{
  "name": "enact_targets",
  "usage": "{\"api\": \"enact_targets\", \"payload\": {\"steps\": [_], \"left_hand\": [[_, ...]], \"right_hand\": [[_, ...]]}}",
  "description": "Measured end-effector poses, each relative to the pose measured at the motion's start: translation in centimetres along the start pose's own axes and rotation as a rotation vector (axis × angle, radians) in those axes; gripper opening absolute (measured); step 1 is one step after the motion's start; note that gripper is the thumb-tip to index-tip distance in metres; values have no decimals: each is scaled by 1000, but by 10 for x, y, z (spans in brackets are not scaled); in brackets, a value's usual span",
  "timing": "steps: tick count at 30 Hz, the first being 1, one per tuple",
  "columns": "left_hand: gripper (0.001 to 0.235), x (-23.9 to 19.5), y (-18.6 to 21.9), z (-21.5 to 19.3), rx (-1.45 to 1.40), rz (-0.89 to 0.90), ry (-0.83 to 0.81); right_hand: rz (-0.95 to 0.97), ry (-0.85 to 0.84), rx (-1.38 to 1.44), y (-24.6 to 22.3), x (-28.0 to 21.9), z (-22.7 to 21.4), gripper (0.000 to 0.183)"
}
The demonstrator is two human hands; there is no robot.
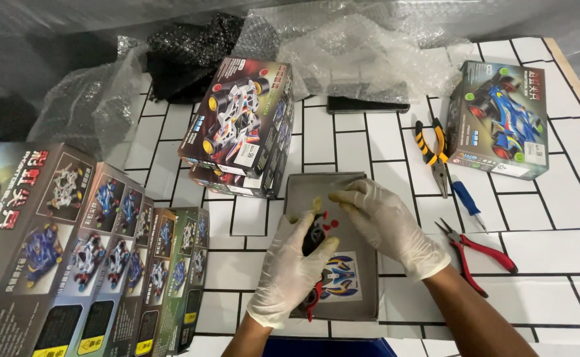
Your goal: Assembling a plastic toy car by fitting internal components like the motor and gears into the chassis.
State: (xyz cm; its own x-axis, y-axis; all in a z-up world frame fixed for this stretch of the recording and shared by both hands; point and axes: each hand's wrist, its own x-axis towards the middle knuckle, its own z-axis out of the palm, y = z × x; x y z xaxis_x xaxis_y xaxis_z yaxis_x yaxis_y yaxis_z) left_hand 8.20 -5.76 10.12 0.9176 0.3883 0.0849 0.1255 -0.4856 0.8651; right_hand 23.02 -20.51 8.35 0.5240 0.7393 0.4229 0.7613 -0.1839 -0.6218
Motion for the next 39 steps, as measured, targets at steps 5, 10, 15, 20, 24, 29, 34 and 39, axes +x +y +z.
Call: {"api": "enact_targets", "payload": {"steps": [5,10,15,20,24,29,34,39], "left_hand": [[62,1,-1,9,139,12,55],[68,1,4,2,152,-78,-6],[69,4,12,-20,-206,-43,-53],[62,9,10,-28,-520,-80,-32],[94,7,24,-35,-742,-209,24],[59,12,14,-23,-1282,-284,318],[60,15,17,-24,-1262,-110,400],[57,19,29,-25,-1219,-125,470]], "right_hand": [[234,-118,190,-20,4,-4,45],[183,-66,221,-18,0,6,25],[289,-58,119,-26,8,-7,22],[203,-73,115,-14,2,3,20],[276,-96,236,-19,3,3,12],[219,-104,217,-22,-1,12,21],[-79,-64,172,-25,-3,15,25],[-74,-114,94,-27,-2,18,31]]}}
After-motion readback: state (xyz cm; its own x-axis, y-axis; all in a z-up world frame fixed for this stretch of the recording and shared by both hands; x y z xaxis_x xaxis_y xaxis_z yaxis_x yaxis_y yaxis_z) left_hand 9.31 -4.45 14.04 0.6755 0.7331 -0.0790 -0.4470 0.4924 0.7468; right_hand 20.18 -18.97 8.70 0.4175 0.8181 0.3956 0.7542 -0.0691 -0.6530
